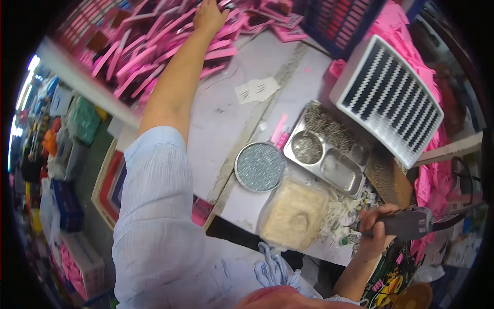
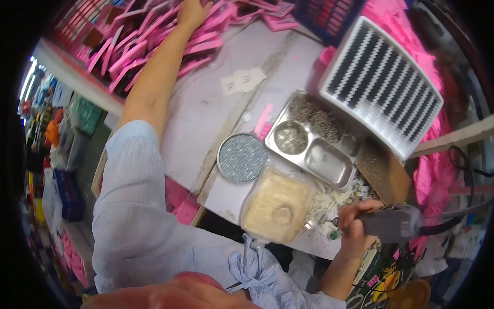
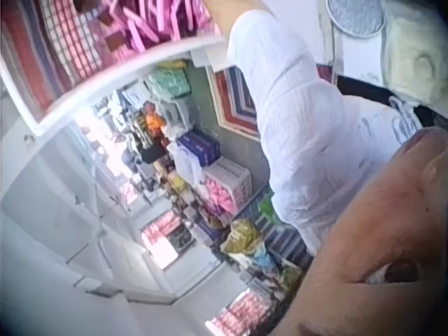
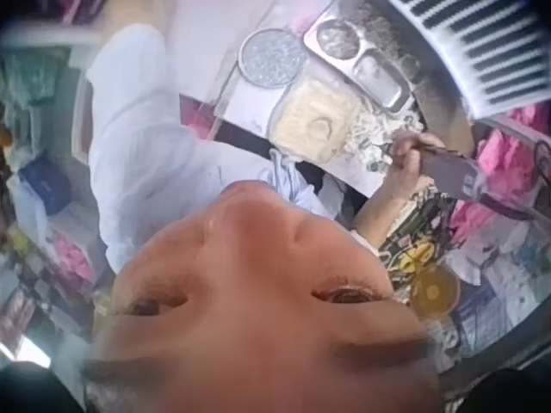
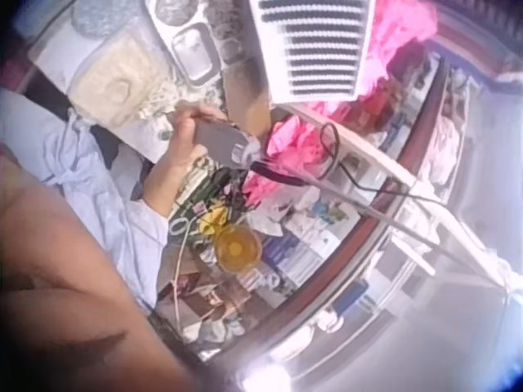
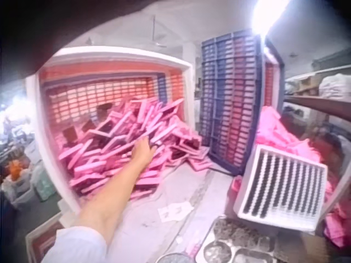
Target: Assembling and soldering electronic components inside a pink plastic device housing at a factory workbench.
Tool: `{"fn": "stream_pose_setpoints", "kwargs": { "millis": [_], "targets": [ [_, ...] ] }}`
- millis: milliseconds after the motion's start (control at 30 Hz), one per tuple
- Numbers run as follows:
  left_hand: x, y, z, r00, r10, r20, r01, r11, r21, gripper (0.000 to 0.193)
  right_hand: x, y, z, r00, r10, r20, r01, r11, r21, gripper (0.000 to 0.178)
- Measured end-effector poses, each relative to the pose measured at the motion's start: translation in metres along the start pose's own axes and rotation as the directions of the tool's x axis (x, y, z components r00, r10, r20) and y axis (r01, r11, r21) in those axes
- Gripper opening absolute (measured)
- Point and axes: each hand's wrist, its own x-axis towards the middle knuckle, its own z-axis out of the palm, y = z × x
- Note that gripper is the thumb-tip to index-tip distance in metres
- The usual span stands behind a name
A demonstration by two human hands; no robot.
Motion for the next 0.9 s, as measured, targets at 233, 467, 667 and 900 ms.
{"fn": "stream_pose_setpoints", "kwargs": {
  "millis": [233,467,667,900],
  "targets": [
    [0.065,0.003,0.027,0.945,-0.173,0.277,0.176,0.984,0.014,0.042,-0.012,0.001,-0.017,0.994,0.058,-0.089,-0.058,0.998,0.008,0.051],
    [0.081,-0.02,-0.026,0.848,-0.394,0.355,0.436,0.139,-0.889,0.035,-0.002,0.009,-0.001,0.845,-0.487,-0.221,0.334,0.804,-0.493,0.066],
    [-0.077,0.062,-0.164,0.694,0.197,0.692,0.702,-0.399,-0.59,0.034,-0.034,0.003,0.002,0.944,-0.322,0.072,0.327,0.886,-0.329,0.037],
    [-0.234,0.185,-0.278,0.066,0.691,0.72,0.895,0.277,-0.349,0.032,-0.022,0.093,0.009,0.653,0.634,0.416,-0.737,0.402,0.543,0.057]
  ]
}}
